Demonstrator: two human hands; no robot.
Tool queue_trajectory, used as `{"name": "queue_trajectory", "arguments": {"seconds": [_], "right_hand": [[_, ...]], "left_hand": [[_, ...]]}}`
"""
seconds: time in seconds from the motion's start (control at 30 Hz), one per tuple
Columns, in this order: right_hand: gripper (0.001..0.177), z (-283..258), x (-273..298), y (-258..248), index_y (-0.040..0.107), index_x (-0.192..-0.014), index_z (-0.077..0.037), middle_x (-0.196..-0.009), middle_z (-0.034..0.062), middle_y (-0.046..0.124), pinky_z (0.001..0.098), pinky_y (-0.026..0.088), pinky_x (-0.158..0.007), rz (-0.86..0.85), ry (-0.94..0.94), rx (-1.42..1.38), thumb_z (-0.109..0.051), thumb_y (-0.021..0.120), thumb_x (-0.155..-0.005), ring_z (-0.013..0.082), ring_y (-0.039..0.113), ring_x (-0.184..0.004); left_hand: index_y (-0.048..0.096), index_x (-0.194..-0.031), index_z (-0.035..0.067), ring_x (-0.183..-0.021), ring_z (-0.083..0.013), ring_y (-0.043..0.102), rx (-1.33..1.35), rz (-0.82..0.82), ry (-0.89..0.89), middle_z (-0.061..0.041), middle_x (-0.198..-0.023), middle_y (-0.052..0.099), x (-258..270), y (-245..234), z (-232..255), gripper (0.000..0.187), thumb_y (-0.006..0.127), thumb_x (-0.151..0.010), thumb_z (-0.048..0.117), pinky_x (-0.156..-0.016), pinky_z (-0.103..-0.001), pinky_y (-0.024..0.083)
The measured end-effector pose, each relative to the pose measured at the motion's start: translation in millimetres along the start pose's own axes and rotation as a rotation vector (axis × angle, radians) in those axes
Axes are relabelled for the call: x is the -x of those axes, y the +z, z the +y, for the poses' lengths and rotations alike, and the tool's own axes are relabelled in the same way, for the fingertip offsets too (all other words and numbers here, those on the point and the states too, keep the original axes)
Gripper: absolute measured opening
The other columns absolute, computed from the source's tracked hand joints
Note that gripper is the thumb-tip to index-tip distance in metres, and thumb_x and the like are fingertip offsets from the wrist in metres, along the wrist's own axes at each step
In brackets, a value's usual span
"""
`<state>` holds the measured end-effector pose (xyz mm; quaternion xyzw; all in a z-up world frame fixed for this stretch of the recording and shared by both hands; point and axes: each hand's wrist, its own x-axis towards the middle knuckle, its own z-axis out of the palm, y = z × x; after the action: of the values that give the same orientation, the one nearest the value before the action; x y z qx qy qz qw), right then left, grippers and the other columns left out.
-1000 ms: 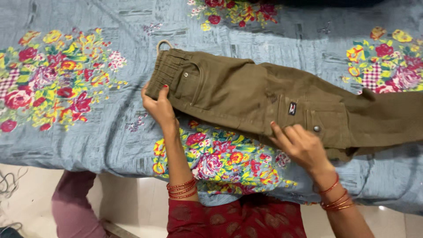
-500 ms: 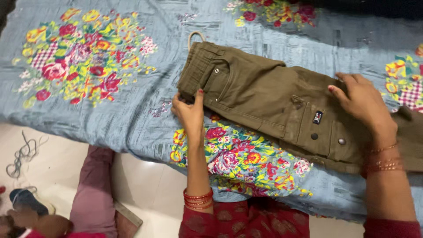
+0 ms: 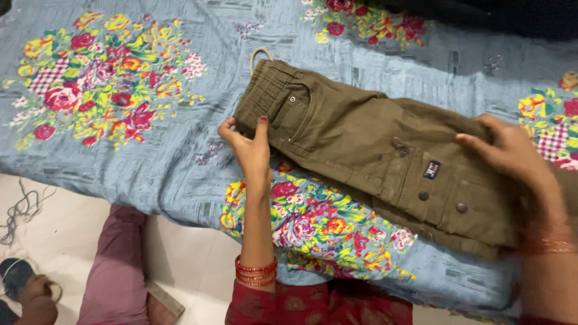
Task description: The person folds a pair of white pants, olive green pants, and a white t-shirt on a bed. Each item is folded neatly and placed into an open suitcase.
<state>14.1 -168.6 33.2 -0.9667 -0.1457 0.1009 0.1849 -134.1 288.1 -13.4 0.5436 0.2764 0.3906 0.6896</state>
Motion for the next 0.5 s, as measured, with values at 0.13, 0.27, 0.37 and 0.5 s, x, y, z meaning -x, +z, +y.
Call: {"name": "queue_trajectory", "arguments": {"seconds": [0.13, 0.27, 0.37, 0.5], "right_hand": [[0.053, 0, 0, 2, 0.067, -0.127, -0.005, -0.105, 0.0186, 0.071, 0.0436, 0.052, -0.086, 0.03, 0.012, 0.04, -0.049, 0.071, -0.098, 0.031, 0.065, -0.094], [0.05, 9, -3, 0, 0.065, -0.129, -0.007, -0.112, 0.0169, 0.069, 0.0449, 0.05, -0.091, 0.06, 0.019, 0.117, -0.048, 0.072, -0.1, 0.0314, 0.063, -0.102], [0.049, 23, -2, -15, 0.063, -0.131, -0.008, -0.118, 0.0156, 0.068, 0.0458, 0.048, -0.095, 0.095, 0.014, 0.219, -0.047, 0.072, -0.102, 0.0318, 0.062, -0.108], [0.047, 10, -8, -35, 0.061, -0.133, -0.01, -0.126, 0.0139, 0.066, 0.0471, 0.046, -0.1, 0.26, -0.07, 0.43, -0.046, 0.072, -0.105, 0.0322, 0.061, -0.115]], "left_hand": [[0.034, -0.137, 0.008, -0.122, -0.0198, 0.048, 0.118, -0.018, 0.018, -0.01, -0.135, 0.045, 32, 28, 7, 0.063, 0.072, -0.089, -0.004, -0.106, -0.035, 0.041], [0.032, -0.138, 0.009, -0.121, -0.025, 0.051, 0.101, -0.145, 0.043, -0.015, -0.132, 0.048, 85, 58, 3, 0.069, 0.077, -0.087, -0.002, -0.106, -0.04, 0.041], [0.034, -0.139, 0.008, -0.125, -0.0286, 0.052, -0.195, -0.18, 0.138, -0.017, -0.133, 0.05, 92, 64, 6, 0.072, 0.081, -0.085, 0.003, -0.11, -0.043, 0.039], [0.04, -0.138, 0.008, -0.12, -0.0347, 0.055, -0.609, -0.26, -0.045, -0.02, -0.132, 0.053, 65, 51, 26, 0.072, 0.082, -0.083, 0.028, -0.101, -0.046, 0.043]]}}
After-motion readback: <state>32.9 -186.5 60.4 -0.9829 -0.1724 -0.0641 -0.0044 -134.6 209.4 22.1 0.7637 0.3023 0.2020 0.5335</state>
